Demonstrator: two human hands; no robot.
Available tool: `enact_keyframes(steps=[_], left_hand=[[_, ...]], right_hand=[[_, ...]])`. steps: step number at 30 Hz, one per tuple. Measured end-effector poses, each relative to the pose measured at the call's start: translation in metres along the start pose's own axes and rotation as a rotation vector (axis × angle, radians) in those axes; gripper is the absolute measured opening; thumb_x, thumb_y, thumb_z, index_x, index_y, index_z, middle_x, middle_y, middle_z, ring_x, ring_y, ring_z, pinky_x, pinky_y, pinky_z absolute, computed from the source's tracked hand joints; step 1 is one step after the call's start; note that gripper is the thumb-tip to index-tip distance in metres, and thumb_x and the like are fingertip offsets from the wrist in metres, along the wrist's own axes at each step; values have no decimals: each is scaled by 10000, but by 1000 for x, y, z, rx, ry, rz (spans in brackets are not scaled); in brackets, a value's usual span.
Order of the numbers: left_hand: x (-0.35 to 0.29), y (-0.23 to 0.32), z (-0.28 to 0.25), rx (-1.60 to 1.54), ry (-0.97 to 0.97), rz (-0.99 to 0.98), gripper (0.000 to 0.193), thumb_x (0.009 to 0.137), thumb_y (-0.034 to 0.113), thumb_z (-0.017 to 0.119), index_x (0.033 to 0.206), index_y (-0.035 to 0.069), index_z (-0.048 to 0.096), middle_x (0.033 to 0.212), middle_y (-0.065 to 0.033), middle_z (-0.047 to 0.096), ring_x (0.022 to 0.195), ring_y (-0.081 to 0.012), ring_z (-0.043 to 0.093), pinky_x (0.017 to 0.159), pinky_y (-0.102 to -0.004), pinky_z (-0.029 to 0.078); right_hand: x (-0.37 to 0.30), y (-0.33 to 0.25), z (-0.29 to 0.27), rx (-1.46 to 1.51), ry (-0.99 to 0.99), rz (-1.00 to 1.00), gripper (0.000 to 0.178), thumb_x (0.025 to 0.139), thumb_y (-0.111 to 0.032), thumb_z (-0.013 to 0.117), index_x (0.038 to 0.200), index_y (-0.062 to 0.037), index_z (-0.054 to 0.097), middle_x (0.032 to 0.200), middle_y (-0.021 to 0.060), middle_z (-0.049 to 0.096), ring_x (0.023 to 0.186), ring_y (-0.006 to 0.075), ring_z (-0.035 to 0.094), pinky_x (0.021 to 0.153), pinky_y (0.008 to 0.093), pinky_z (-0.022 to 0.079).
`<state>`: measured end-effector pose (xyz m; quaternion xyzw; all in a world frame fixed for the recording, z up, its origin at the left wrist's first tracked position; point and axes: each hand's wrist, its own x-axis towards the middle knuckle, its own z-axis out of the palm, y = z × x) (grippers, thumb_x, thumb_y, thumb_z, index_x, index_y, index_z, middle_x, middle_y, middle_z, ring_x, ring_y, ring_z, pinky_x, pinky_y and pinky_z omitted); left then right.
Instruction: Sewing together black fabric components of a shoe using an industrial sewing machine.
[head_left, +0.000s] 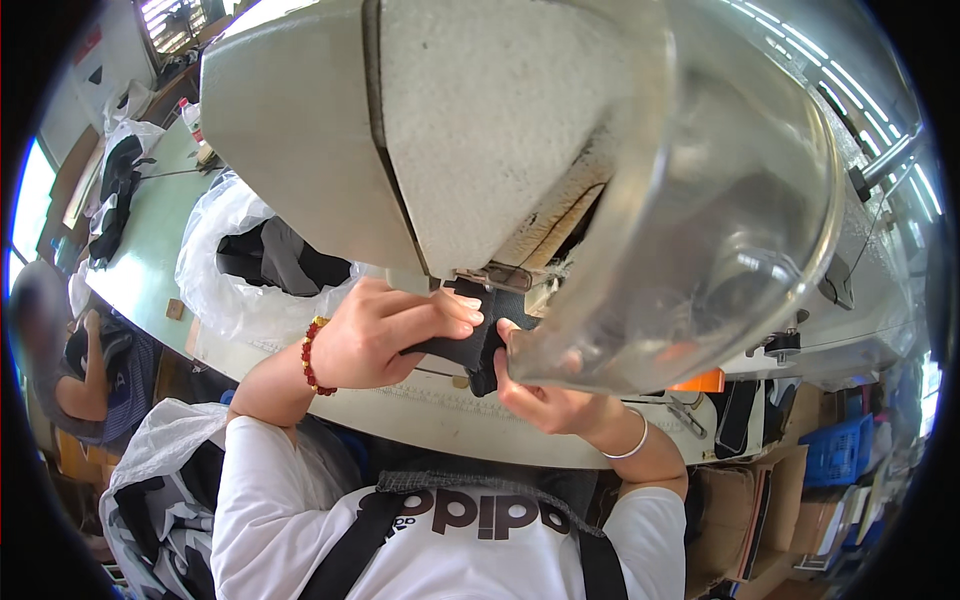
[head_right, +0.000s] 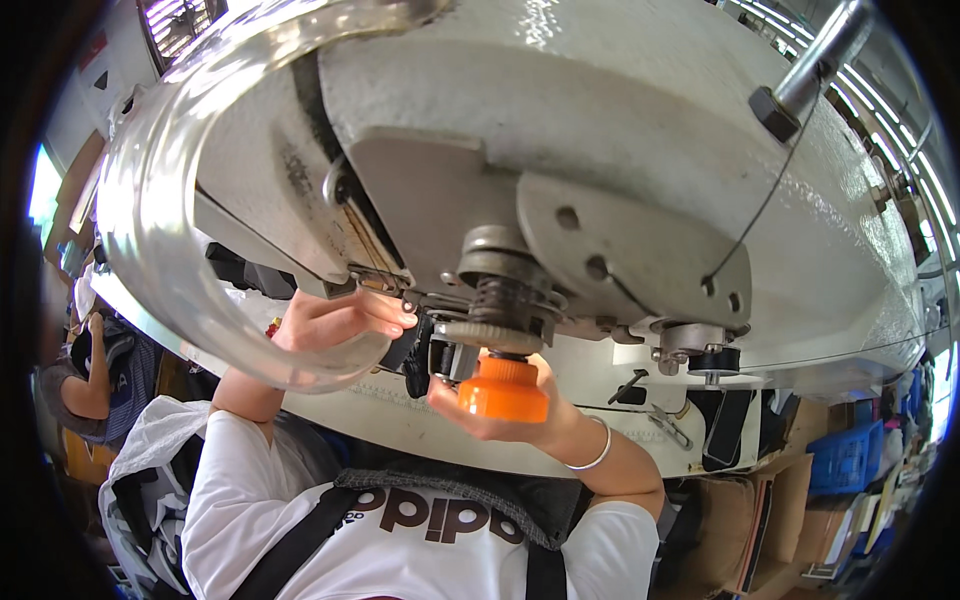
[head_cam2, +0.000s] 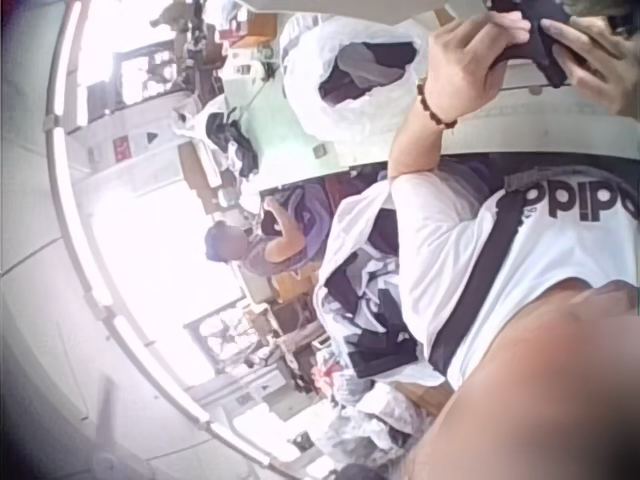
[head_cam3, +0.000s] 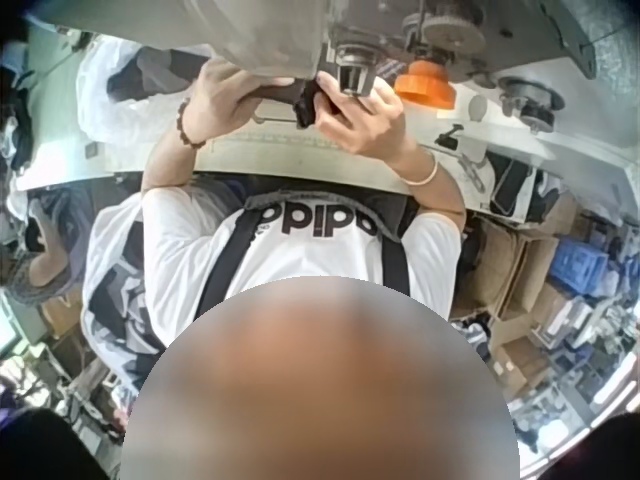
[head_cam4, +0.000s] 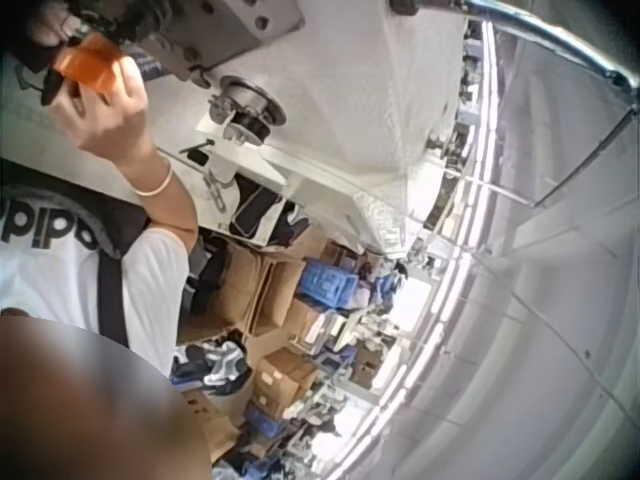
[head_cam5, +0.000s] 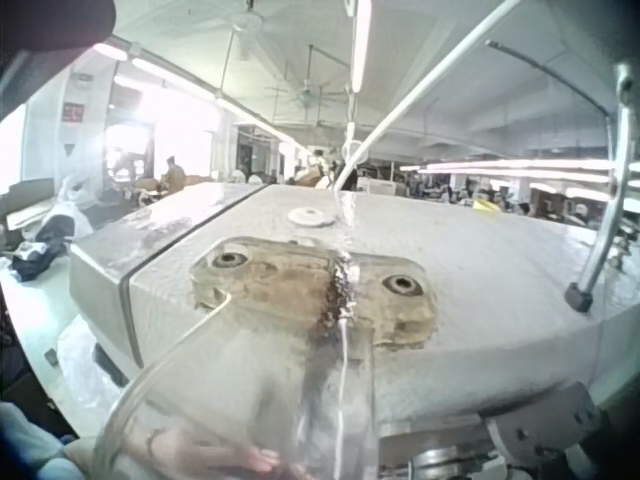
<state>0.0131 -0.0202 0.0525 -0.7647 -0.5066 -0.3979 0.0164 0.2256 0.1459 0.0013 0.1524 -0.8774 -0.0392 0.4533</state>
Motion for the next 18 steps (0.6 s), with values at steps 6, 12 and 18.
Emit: enact_keyframes(steps=[6, 12, 18], left_hand=[[9, 17, 3, 210, -15, 119, 280, 684, -62, 691, 954, 9, 673, 1085, -108, 735, 1020, -288, 759, 799, -385, 652], [8, 15, 6, 268, -11, 141, 203, 720, -20, 690, 919, 16, 663, 1043, -109, 725, 999, -283, 759, 835, -398, 657], [4, 9, 7, 189, 12, 147, 253, 692, -21, 681, 942, 20, 671, 1059, -106, 724, 938, -282, 753, 806, -388, 652]], right_hand=[[0, 0, -5, -88, -52, -27, 238, 779, 80, 760, 957, -63, 694, 951, 109, 757, 828, 232, 707, 748, 360, 621], [10, 1, -4, -174, -81, -87, 159, 804, 34, 763, 913, -64, 701, 1012, 149, 754, 809, 259, 705, 714, 370, 619], [13, -3, -1, -107, -19, -32, 144, 798, 14, 775, 902, -51, 702, 1045, 189, 715, 767, 258, 679, 660, 360, 590]])
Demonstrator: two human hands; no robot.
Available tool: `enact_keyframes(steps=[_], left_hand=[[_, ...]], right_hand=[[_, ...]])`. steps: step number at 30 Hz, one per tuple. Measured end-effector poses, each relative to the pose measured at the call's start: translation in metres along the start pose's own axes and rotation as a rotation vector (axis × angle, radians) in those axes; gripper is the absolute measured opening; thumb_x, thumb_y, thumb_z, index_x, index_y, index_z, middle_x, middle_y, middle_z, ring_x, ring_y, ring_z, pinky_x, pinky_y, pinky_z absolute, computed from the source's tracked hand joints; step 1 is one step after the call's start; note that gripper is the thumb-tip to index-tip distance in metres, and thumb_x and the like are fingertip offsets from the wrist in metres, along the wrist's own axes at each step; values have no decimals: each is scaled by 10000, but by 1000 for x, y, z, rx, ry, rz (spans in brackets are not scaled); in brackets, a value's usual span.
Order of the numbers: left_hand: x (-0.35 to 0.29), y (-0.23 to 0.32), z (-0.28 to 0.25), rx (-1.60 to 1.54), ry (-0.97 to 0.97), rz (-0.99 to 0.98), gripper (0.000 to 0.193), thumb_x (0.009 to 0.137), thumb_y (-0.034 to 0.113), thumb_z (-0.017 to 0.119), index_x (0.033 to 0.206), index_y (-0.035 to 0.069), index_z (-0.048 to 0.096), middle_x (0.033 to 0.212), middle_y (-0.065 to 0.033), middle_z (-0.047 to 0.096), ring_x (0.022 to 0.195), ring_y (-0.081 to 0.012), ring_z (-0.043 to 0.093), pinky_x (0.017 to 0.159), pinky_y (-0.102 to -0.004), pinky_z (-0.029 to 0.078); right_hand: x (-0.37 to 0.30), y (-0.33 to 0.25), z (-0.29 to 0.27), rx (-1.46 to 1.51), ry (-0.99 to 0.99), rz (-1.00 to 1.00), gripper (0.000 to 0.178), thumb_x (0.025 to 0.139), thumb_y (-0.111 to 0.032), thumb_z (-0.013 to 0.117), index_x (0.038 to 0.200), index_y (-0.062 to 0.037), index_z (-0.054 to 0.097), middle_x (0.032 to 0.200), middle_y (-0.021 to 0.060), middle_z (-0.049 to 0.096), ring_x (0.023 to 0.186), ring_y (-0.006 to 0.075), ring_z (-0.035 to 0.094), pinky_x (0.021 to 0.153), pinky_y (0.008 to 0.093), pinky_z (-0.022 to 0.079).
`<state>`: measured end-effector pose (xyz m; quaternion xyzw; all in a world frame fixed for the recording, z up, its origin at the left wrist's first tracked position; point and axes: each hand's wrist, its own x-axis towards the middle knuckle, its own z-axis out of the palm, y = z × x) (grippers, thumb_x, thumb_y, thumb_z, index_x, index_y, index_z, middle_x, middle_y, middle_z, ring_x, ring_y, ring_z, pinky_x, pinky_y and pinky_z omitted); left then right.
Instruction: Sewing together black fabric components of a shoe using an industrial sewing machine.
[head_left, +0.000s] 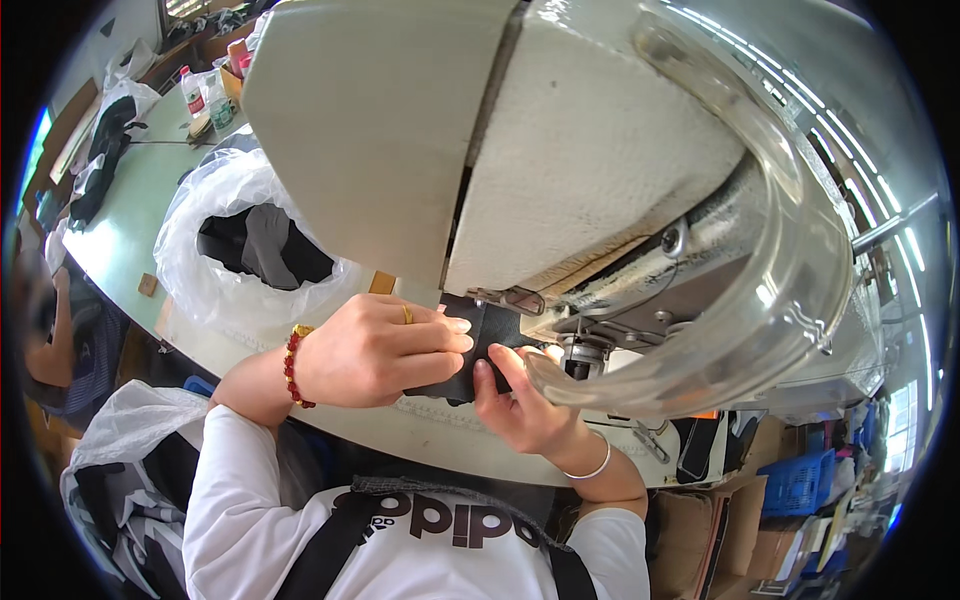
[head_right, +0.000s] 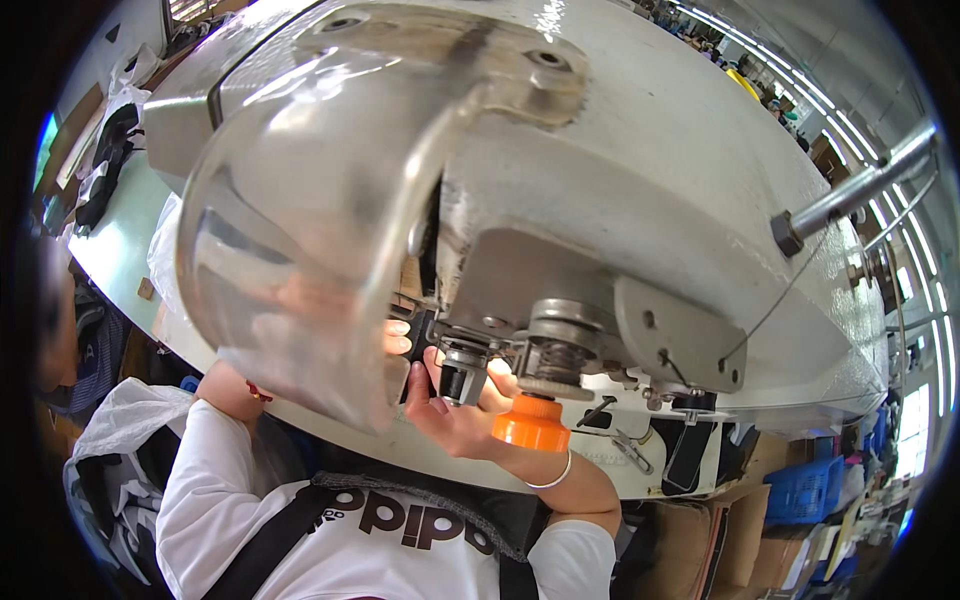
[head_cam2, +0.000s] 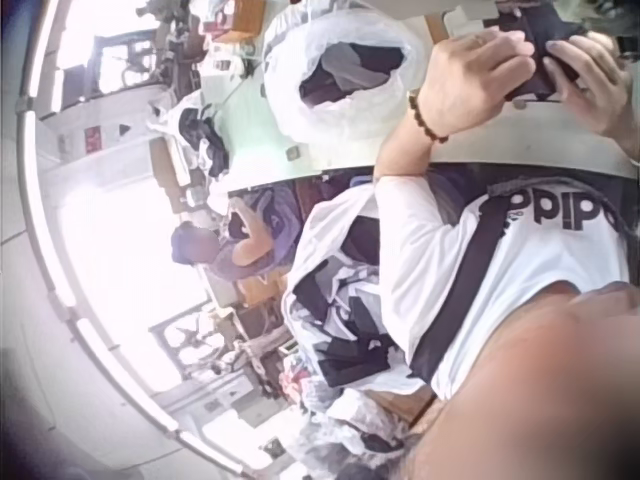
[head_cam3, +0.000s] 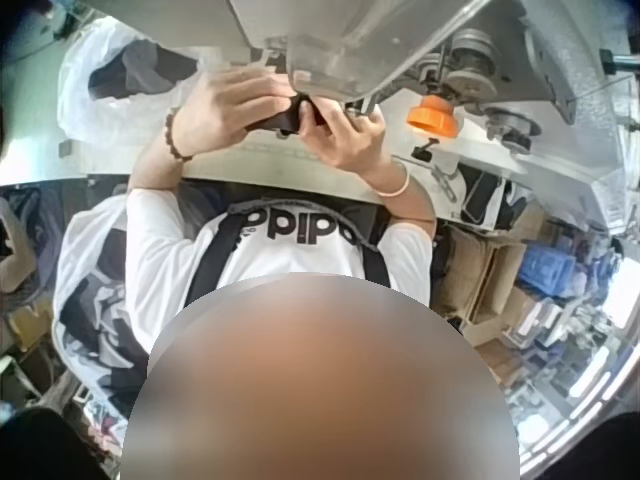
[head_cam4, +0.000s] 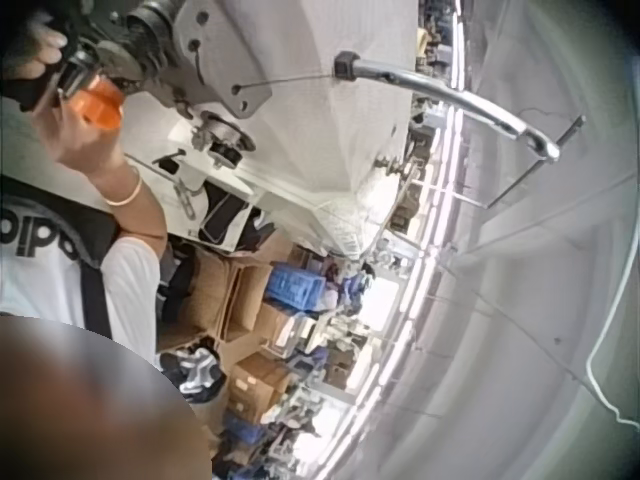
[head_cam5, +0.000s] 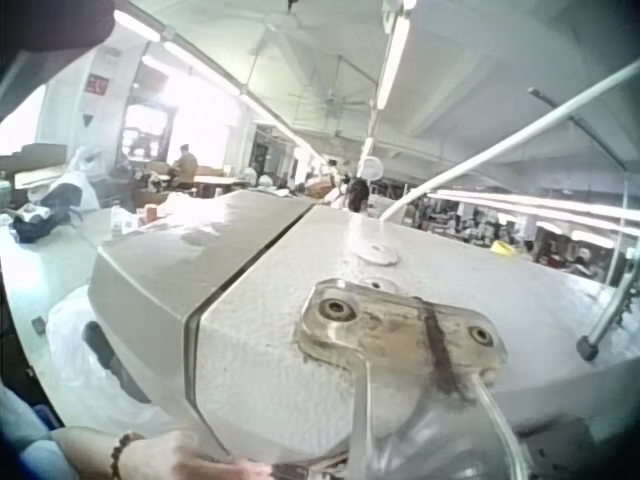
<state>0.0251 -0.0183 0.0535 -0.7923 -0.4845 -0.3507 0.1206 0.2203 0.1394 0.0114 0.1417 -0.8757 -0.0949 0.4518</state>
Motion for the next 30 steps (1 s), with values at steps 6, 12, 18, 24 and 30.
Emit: enact_keyframes(steps=[6, 12, 18, 24, 30], left_hand=[[-1, -1, -3, -24, 5, -31, 346, 644, -34, 680, 983, 36, 685, 1091, -77, 734, 730, -216, 706, 583, -336, 560], [0, -5, 0, 73, -13, -10, 375, 613, -38, 679, 978, 46, 691, 1099, -68, 738, 708, -197, 708, 528, -330, 518], [7, 0, -3, 1, -3, -77, 381, 585, -28, 680, 960, 32, 696, 1104, -81, 734, 940, -272, 738, 721, -403, 571], [13, 2, -11, 22, 44, -81, 353, 597, -10, 703, 947, 33, 698, 1057, -79, 742, 949, -296, 725, 768, -418, 576], [10, 1, 1, 60, 74, -105, 267, 684, 36, 772, 944, 66, 716, 1023, -58, 758, 879, -260, 728, 717, -373, 570]], right_hand=[[0, 1, 5, 17, 20, -19, 148, 782, 29, 781, 898, -22, 704, 1073, 212, 696, 770, 300, 669, 648, 371, 562], [0, 8, 12, -102, 37, -97, 235, 711, 80, 787, 925, -3, 736, 1078, 250, 697, 898, 338, 671, 724, 388, 557], [-1, 20, 14, -272, -33, -246, 245, 709, 84, 774, 936, -3, 749, 1086, 246, 715, 899, 288, 699, 717, 339, 543], [-2, 25, 15, -343, -38, -267, 247, 750, 64, 760, 989, 4, 757, 1101, 217, 743, 939, 219, 725, 690, 297, 526], [-6, 31, 7, -376, -121, -322, 249, 795, 52, 766, 1043, 64, 744, 1109, 195, 758, 878, 182, 717, 645, 248, 513]])
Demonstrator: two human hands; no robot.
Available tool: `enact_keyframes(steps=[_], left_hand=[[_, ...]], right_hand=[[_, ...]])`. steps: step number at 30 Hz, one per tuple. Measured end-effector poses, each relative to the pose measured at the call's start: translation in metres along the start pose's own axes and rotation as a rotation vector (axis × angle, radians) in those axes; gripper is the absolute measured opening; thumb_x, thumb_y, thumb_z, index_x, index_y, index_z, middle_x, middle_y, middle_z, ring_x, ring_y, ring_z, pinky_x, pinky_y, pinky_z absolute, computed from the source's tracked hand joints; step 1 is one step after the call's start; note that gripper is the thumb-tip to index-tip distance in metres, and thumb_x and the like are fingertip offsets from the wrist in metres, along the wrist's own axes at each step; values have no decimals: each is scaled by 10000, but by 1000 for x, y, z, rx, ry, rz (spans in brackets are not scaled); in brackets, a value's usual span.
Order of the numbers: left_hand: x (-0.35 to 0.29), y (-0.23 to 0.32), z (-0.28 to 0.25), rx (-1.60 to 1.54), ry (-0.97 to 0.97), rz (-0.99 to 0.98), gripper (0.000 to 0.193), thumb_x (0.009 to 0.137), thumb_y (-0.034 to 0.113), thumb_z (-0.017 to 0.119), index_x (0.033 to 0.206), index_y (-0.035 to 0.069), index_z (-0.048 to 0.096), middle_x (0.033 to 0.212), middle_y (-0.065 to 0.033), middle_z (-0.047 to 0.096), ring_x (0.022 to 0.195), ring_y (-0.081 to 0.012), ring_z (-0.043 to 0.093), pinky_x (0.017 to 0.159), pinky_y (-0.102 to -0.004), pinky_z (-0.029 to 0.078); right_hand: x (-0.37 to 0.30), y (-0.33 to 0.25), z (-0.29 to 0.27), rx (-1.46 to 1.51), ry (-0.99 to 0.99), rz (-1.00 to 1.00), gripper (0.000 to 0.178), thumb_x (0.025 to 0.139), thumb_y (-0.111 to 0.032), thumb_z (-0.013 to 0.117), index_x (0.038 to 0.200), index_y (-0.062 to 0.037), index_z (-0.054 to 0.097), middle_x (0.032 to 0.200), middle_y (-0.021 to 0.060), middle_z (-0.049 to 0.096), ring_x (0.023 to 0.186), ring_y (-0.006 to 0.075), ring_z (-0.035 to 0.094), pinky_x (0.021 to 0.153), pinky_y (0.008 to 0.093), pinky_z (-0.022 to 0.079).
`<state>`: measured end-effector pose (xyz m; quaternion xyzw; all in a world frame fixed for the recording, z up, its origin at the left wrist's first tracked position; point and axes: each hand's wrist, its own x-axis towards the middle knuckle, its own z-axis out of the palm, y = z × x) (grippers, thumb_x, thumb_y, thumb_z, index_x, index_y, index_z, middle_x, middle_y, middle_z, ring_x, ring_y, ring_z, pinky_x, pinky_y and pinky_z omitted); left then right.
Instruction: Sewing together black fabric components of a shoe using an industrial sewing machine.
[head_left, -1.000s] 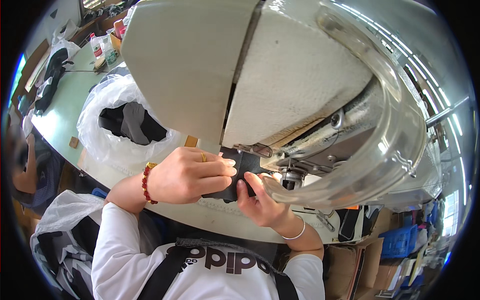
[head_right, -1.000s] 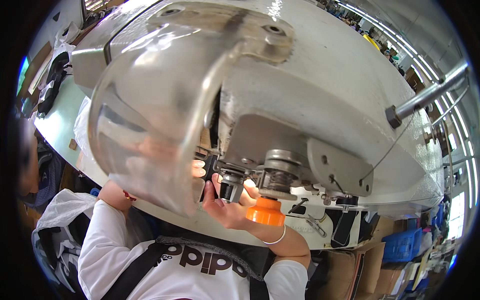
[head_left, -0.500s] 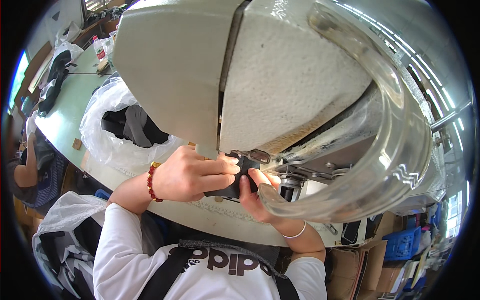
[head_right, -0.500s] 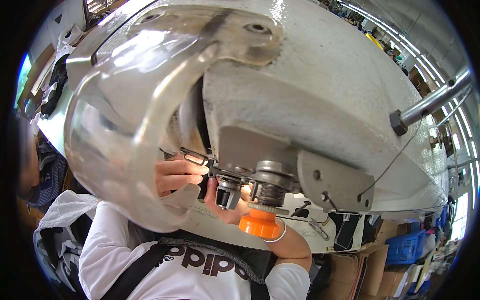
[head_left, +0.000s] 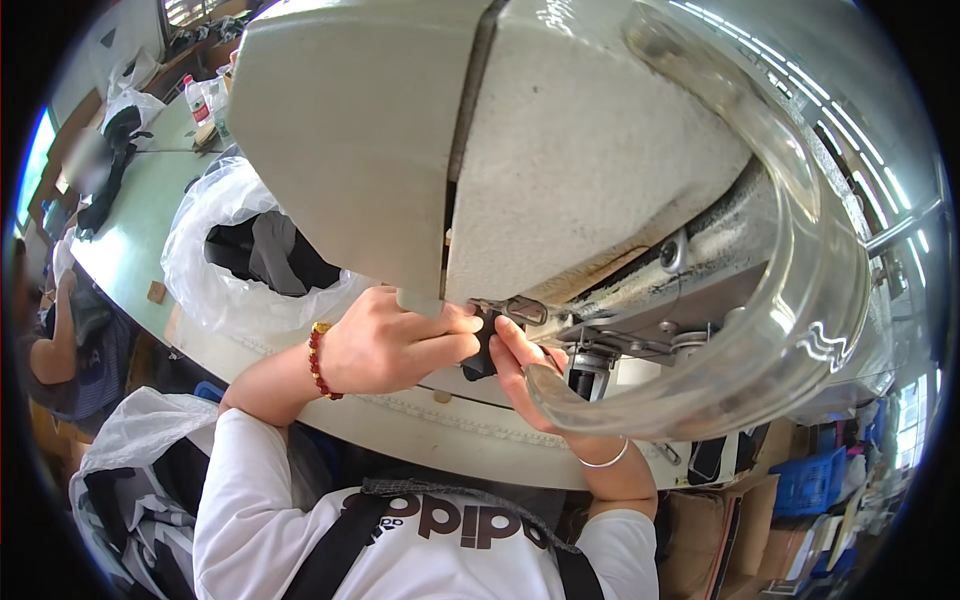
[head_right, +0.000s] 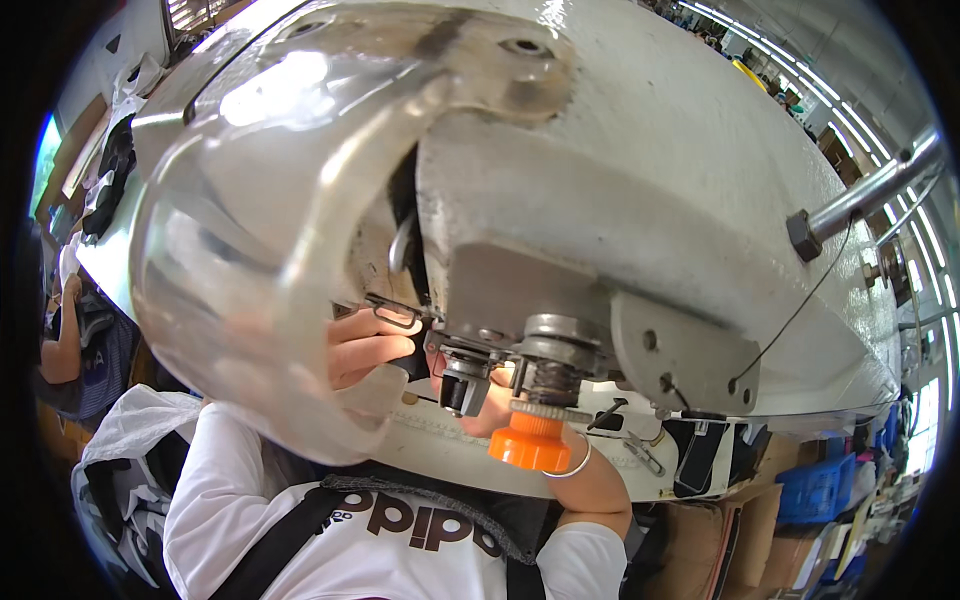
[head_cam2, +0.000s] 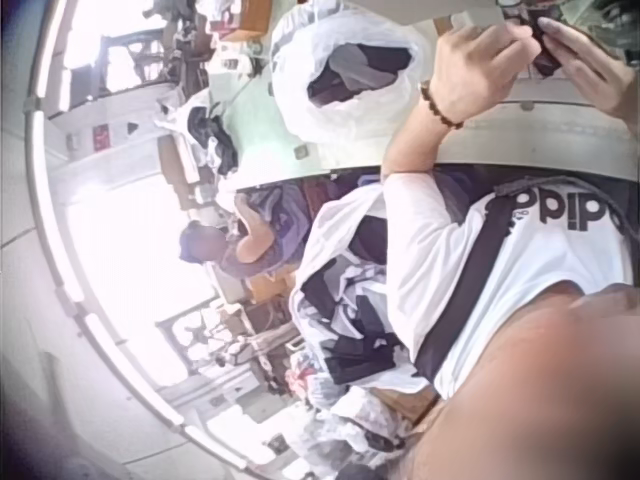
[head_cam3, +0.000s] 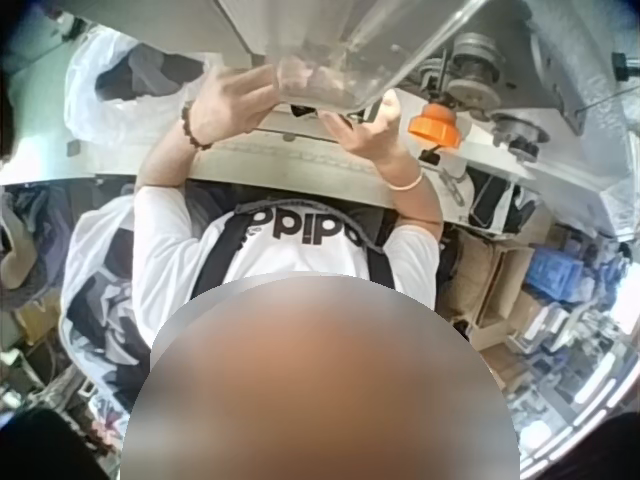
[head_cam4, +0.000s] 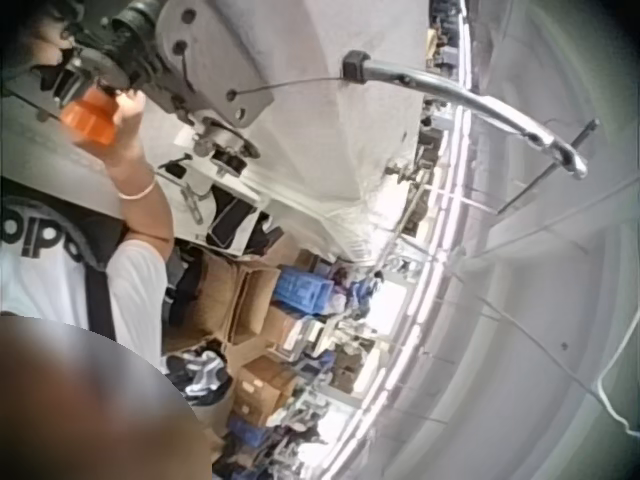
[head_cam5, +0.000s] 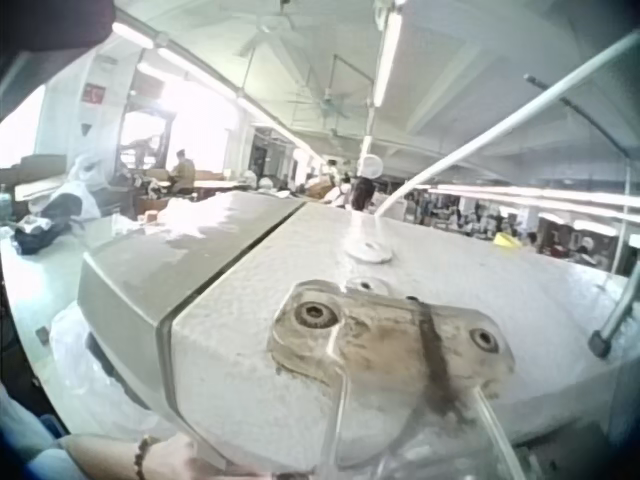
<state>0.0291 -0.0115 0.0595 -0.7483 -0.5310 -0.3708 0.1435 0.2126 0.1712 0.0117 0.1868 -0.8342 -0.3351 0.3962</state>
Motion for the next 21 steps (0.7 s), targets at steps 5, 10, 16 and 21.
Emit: enact_keyframes(steps=[5, 10, 16, 21], left_hand=[[-7, -7, 10, -111, 199, -127, 264, 763, -18, 803, 1005, 79, 761, 952, -55, 774, 792, -243, 728, 689, -349, 562], [-15, -10, 10, -191, 166, -233, 258, 778, -23, 835, 1016, 52, 768, 941, -67, 783, 799, -248, 747, 707, -347, 576], [-13, -11, 9, -120, 143, -39, 233, 743, -5, 809, 964, 37, 750, 979, -72, 779, 853, -237, 770, 694, -319, 587], [-10, 0, 13, 158, 99, 173, 214, 700, 90, 746, 905, 40, 706, 1019, -80, 745, 765, -182, 745, 579, -273, 551]], right_hand=[[2, -7, -5, 134, -36, 137, 255, 815, 71, 759, 1069, 80, 740, 1119, 184, 761, 850, 147, 709, 605, 218, 505], [3, -1, -8, -164, -147, -157, 123, 943, -13, 742, 1055, 34, 757, 964, 66, 754, 760, 65, 638, 585, 214, 483], [16, -36, 3, -2293, -100, -2295, 167, 994, -208, 756, 892, -75, 762, 767, -32, 649, 665, 36, 518, 597, 216, 406], [12, -35, 6, -2243, 82, -2433, 148, 986, -196, 757, 912, -68, 760, 796, -7, 669, 707, 54, 543, 638, 238, 430]])
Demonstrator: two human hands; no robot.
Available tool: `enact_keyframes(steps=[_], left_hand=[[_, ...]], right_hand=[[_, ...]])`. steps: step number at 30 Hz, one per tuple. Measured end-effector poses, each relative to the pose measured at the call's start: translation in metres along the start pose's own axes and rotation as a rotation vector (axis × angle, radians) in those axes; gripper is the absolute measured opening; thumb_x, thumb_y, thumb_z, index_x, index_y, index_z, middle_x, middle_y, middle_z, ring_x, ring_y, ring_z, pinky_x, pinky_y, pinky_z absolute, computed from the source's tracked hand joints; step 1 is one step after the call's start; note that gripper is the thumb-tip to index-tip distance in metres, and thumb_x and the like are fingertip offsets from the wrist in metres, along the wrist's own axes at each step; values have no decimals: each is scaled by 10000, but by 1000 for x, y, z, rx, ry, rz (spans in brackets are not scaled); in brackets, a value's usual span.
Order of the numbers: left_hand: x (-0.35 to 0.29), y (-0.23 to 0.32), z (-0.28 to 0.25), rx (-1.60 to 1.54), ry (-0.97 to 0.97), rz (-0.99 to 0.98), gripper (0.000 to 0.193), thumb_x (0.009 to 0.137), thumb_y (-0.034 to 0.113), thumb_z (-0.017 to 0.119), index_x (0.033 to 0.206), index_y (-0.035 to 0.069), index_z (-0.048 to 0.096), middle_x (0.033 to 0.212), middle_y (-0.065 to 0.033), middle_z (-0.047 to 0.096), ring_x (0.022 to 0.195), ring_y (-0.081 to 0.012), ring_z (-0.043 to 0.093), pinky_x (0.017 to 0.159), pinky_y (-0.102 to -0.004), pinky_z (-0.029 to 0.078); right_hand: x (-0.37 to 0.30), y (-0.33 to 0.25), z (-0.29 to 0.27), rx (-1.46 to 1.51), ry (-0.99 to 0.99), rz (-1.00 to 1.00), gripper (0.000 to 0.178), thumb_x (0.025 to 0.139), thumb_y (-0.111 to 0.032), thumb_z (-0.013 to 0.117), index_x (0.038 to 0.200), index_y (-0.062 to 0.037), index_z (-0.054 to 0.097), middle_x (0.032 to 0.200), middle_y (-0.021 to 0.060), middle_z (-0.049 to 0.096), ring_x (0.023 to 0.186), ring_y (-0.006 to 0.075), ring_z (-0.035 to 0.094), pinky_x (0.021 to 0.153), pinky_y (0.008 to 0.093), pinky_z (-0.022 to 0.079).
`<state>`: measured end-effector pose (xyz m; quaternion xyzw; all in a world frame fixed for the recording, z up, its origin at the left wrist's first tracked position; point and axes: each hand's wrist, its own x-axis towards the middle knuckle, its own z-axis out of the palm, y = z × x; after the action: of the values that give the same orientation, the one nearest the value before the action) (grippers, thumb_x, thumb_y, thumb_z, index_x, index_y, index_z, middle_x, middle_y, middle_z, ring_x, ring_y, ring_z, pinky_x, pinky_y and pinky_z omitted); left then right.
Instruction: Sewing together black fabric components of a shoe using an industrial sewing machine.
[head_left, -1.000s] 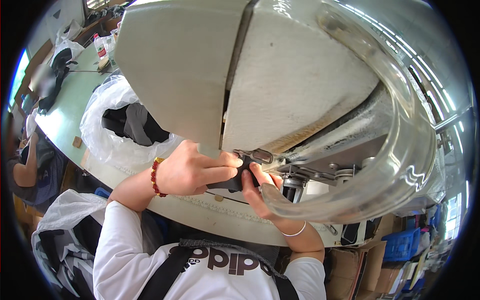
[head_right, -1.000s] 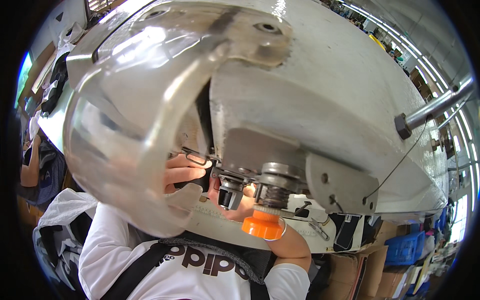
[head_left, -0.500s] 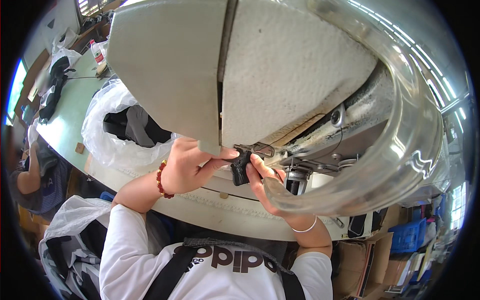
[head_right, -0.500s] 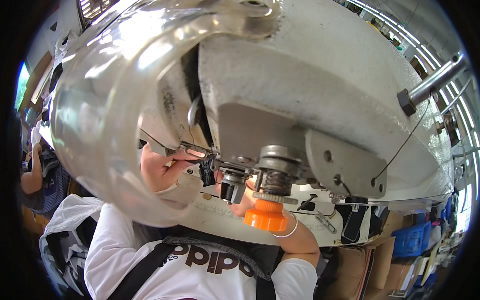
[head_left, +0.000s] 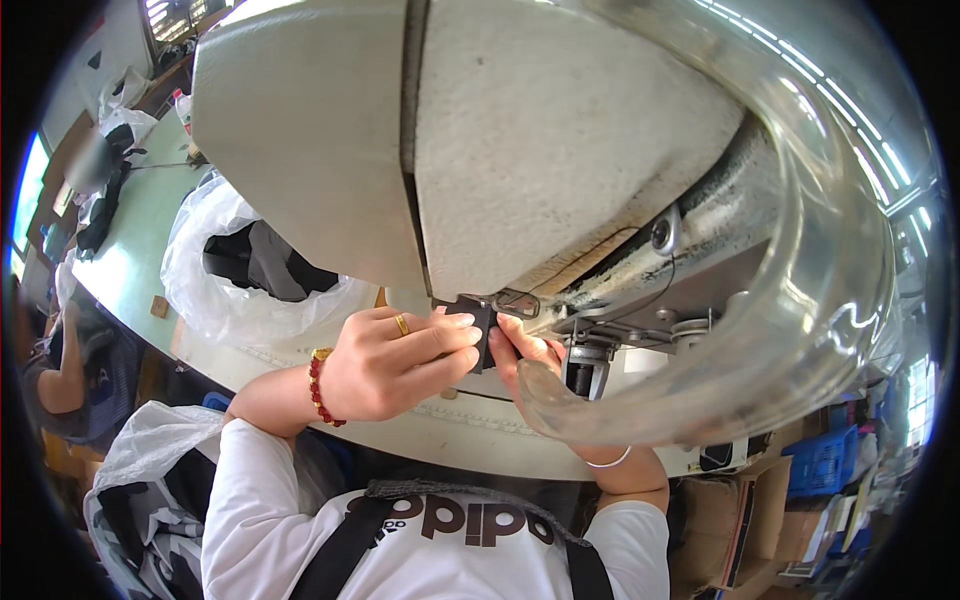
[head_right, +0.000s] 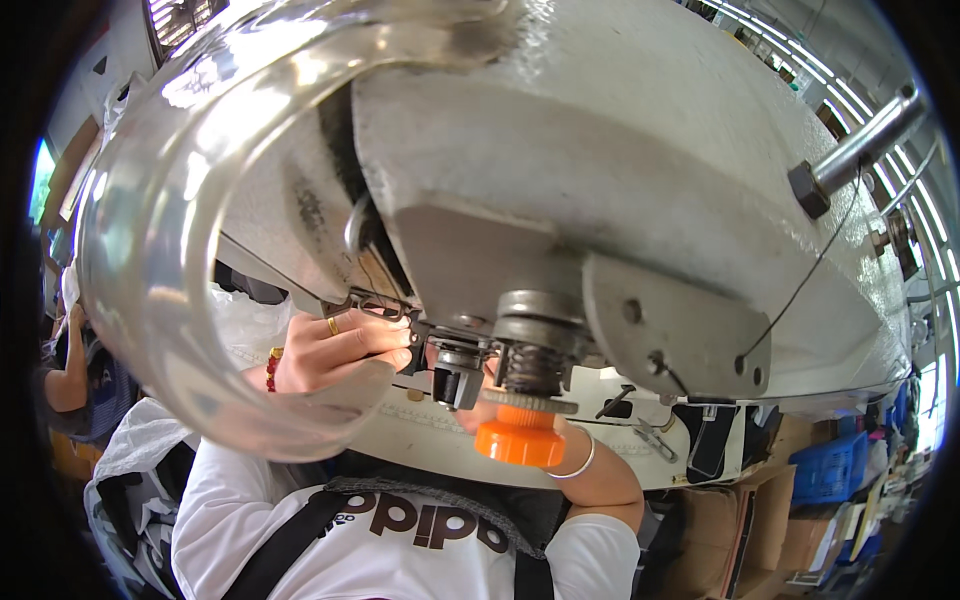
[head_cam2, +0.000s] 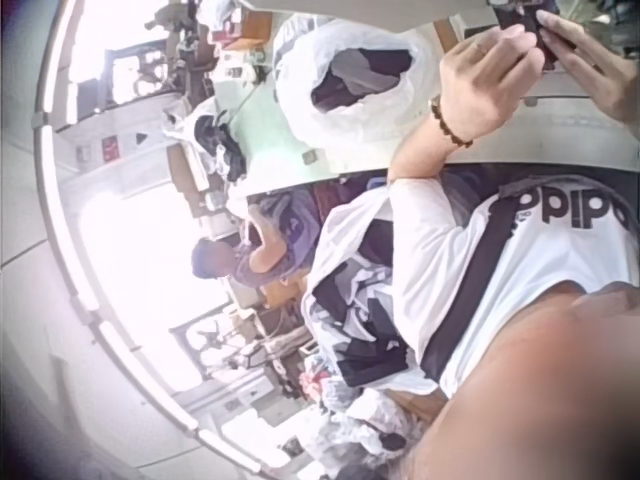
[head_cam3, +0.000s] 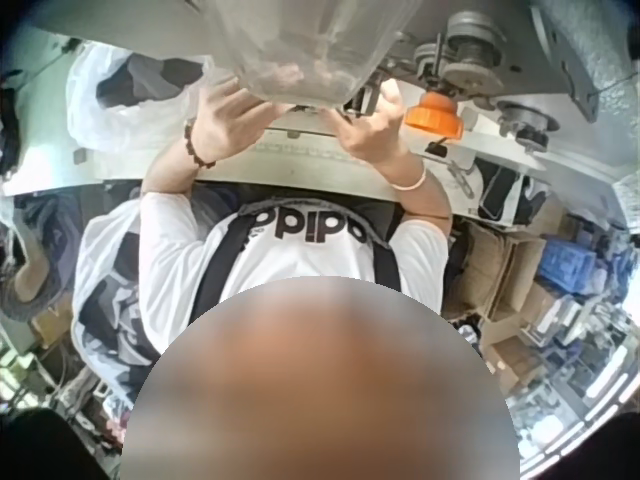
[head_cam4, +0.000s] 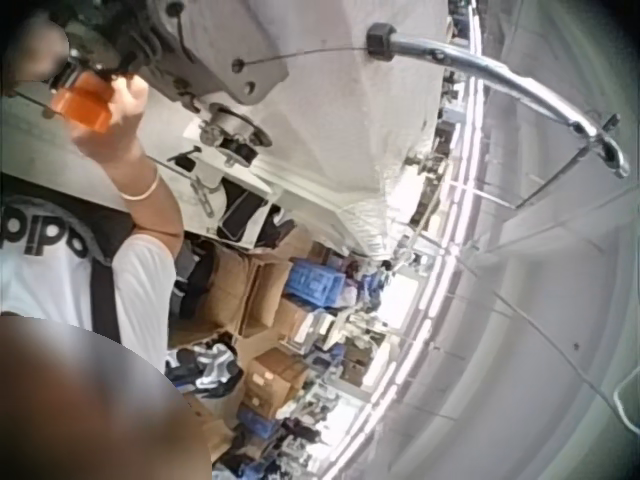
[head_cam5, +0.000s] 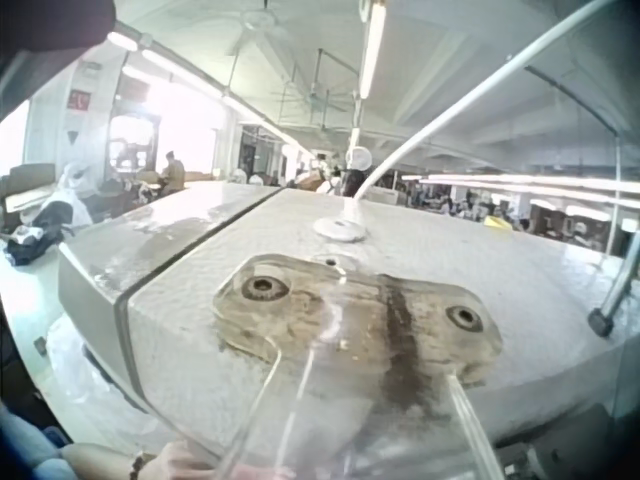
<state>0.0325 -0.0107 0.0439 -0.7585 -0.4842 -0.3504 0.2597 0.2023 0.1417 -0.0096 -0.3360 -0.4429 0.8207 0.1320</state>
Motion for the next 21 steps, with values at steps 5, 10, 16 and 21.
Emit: enact_keyframes(steps=[5, 10, 16, 21], left_hand=[[4, 5, -5, 30, -35, -21, 196, 718, 121, 740, 893, 44, 697, 1000, -76, 729, 759, -173, 735, 548, -269, 537], [6, 0, -7, 20, -30, -30, 167, 742, 128, 735, 888, 53, 701, 1000, -69, 734, 843, -194, 745, 612, -292, 571], [3, -7, 4, 0, 47, -22, 158, 749, 123, 739, 891, 57, 715, 1004, -57, 747, 911, -209, 746, 686, -321, 593], [-5, -11, 5, -82, 28, -74, 183, 732, 92, 762, 911, 62, 734, 1007, -50, 762, 925, -223, 741, 729, -347, 593]], right_hand=[[-13, -20, -9, -955, -16, -952, 174, 899, -56, 757, 1055, 19, 759, 1036, 129, 729, 894, 166, 678, 714, 269, 508], [-17, -28, -7, -1894, 67, -1847, 293, 835, 36, 741, 1126, 60, 761, 1178, 198, 739, 1010, 265, 740, 793, 323, 589], [-15, -25, -7, -1593, -16, -1678, 296, 829, 39, 746, 1124, 51, 763, 1163, 197, 738, 1021, 283, 741, 851, 335, 609], [-5, -27, -18, -1665, -111, -1735, 352, 821, 38, 753, 1172, 56, 737, 1176, 199, 737, 1029, 290, 742, 774, 295, 597]])
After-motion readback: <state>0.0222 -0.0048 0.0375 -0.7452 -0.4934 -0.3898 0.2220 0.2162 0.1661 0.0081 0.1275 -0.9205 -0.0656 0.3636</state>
